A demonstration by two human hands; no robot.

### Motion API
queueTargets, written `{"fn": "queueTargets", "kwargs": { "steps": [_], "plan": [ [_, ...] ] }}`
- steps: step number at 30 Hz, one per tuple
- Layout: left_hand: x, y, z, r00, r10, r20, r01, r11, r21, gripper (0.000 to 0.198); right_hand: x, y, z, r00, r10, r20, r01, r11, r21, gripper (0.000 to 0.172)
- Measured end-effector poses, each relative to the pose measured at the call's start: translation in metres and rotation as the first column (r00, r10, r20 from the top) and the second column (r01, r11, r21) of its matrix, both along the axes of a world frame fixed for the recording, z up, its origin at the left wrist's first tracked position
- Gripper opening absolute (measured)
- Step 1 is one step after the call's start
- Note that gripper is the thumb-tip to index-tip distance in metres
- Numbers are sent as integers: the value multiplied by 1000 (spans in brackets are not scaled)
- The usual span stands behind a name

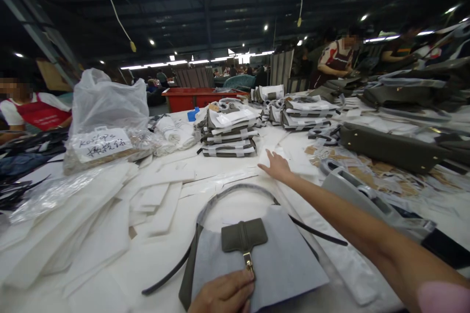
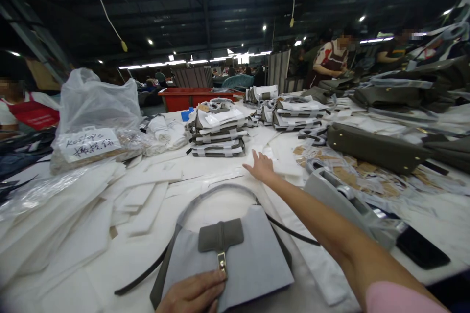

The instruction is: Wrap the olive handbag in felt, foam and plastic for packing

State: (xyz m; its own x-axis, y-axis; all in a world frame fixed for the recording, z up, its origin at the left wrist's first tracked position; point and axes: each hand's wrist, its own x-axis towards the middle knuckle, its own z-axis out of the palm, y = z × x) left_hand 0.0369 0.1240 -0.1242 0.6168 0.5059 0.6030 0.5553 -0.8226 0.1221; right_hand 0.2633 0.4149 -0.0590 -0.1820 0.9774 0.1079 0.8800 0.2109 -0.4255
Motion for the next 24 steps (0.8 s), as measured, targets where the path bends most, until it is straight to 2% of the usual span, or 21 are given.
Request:
{"fn": "queueTargets", "kwargs": {
  "steps": [2, 5, 7, 10, 12, 14, 16, 18, 19, 21, 24],
  "plan": [
    [4, -4, 7, 999, 21, 33, -19, 997, -72, 31, 6, 15, -11, 995, -95, 29, 96, 995, -26, 85],
    [6, -12, 14, 998, 50, 38, -40, 976, -213, 39, 9, 21, -21, 994, -112, 12, 112, 994, 18, 86],
    [5, -14, 15, 998, 53, 44, -41, 969, -243, 40, 9, 19, -18, 997, -69, -44, 73, 994, 87, 85],
    [4, -16, 14, 997, 55, 57, -39, 966, -255, 38, 5, 0, 4, 989, 51, -138, -23, 980, 197, 72],
    [4, -15, 14, 997, 50, 60, -33, 965, -260, 35, 3, -30, 23, 971, 164, -171, -114, 956, 270, 53],
    [5, -15, 14, 997, 47, 64, -28, 963, -268, 34, 2, -75, 39, 929, 334, -158, -267, 903, 336, 39],
    [4, -15, 14, 997, 45, 59, -26, 959, -281, 35, 1, -127, 45, 784, 620, -14, -553, 709, 437, 40],
    [4, -16, 13, 998, 60, 34, -48, 957, -284, 35, 1, -175, 39, 656, 737, 162, -734, 573, 365, 46],
    [3, -17, 12, 997, 78, 17, -70, 957, -283, 35, 2, -195, 31, 603, 770, 209, -788, 535, 303, 47],
    [3, -19, 11, 992, 122, -10, -120, 954, -274, 31, 2, -221, 11, 546, 804, 234, -837, 510, 200, 49],
    [3, -22, 10, 990, 141, -31, -144, 954, -264, 23, 5, -232, -15, 517, 831, 207, -856, 506, 107, 59]
  ]
}}
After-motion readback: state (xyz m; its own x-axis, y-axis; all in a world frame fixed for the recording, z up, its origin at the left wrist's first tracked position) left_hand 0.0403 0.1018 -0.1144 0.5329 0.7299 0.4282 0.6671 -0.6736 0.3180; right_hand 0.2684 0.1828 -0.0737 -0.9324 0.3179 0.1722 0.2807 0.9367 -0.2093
